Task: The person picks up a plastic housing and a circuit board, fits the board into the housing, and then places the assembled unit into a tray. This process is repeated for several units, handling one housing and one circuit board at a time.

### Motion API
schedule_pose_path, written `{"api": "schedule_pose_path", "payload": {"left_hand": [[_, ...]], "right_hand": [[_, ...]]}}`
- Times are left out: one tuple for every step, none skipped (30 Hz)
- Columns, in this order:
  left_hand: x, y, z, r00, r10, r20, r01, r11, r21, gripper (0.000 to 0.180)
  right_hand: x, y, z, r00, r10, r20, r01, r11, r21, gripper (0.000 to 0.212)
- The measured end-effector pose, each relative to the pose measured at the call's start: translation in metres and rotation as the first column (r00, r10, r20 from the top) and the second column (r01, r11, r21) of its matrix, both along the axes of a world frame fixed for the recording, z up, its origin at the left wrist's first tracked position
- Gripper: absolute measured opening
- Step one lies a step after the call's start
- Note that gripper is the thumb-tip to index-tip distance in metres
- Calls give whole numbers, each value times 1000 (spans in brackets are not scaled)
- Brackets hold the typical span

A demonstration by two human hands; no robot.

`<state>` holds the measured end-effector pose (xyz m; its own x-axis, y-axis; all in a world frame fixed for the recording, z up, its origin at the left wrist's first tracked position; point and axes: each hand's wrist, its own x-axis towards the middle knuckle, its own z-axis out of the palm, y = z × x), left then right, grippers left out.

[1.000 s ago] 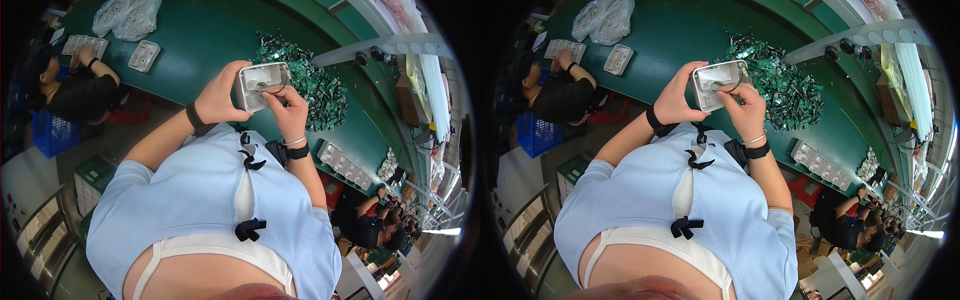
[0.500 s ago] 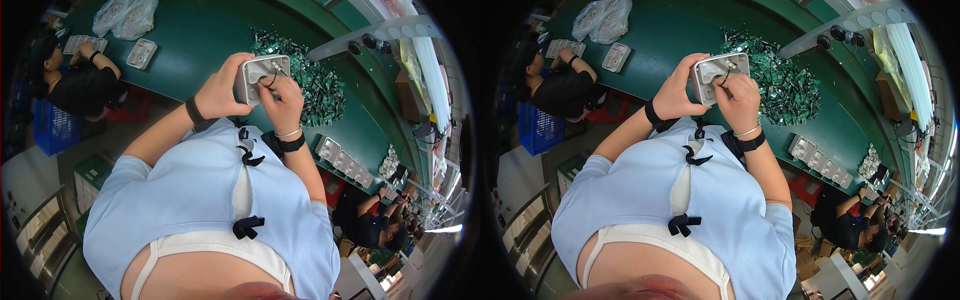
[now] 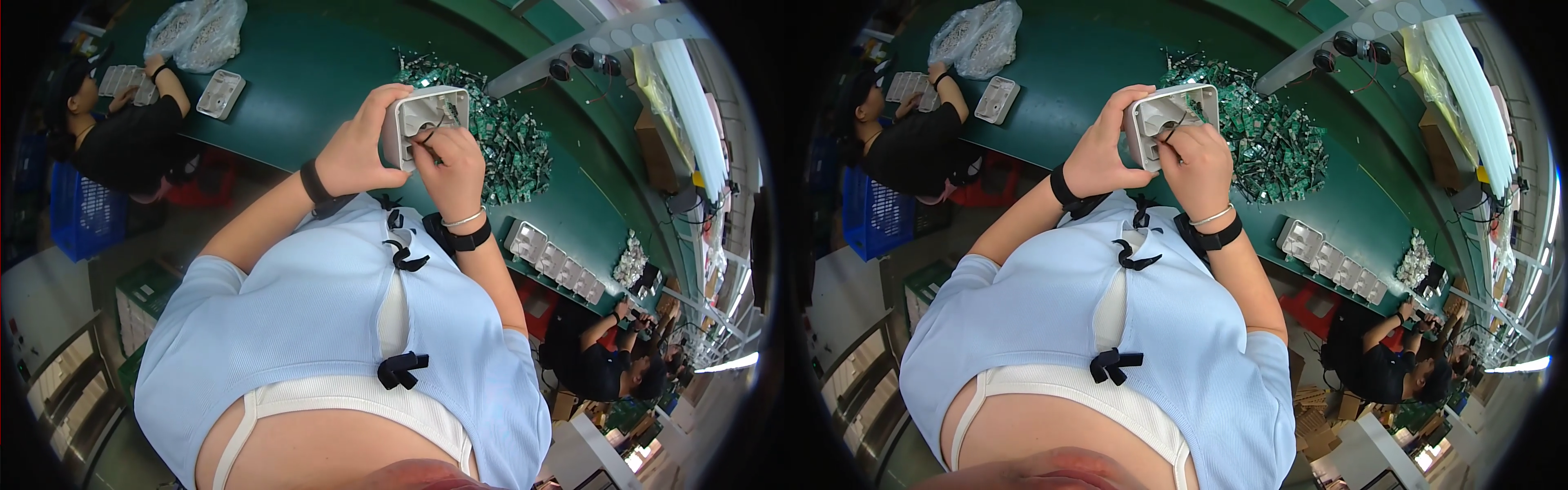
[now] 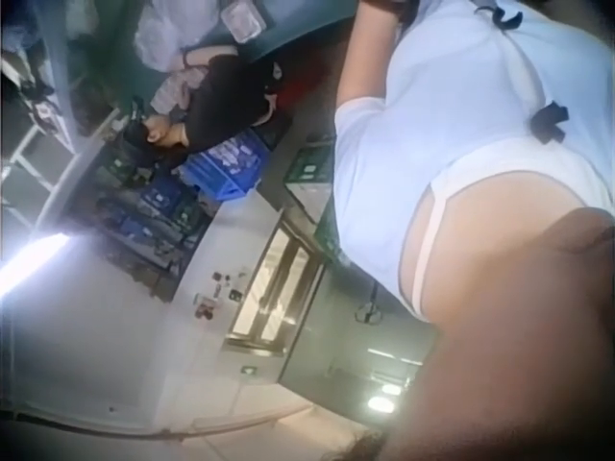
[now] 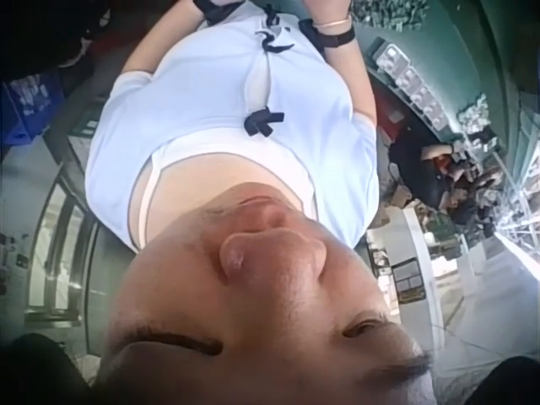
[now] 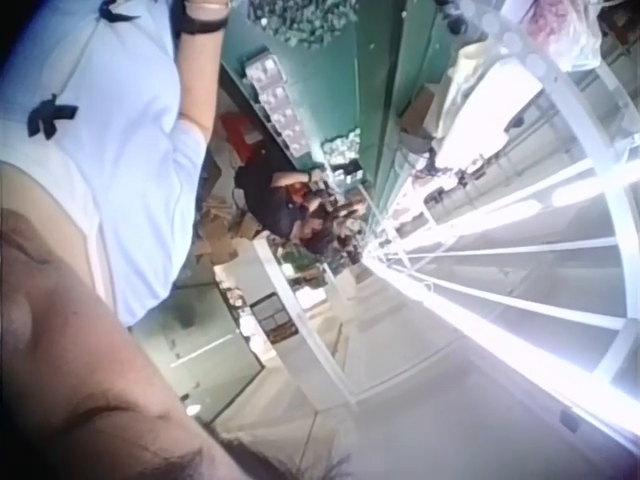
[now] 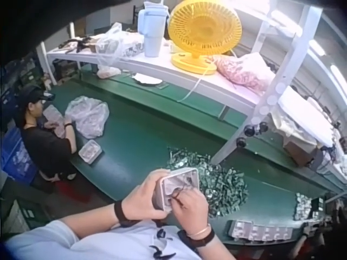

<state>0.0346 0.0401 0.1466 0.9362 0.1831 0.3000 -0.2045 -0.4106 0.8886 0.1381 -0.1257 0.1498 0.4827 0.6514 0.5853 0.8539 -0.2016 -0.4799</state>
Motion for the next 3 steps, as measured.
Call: {"api": "schedule_pose_path", "payload": {"left_hand": [[0, -2, 0, 1000, -3, 3, 3, 1000, 0, 103], [0, -2, 1, 999, -16, -42, 14, 999, -47, 102], [0, -2, 1, 996, -32, -87, 24, 995, -94, 100]], "right_hand": [[1, -3, 1, 1000, -3, 3, 3, 1000, 0, 12], [2, -7, 1, 998, -13, -62, 11, 999, -33, 12], [2, -12, 2, 992, -25, -127, 16, 998, -67, 12]]}}
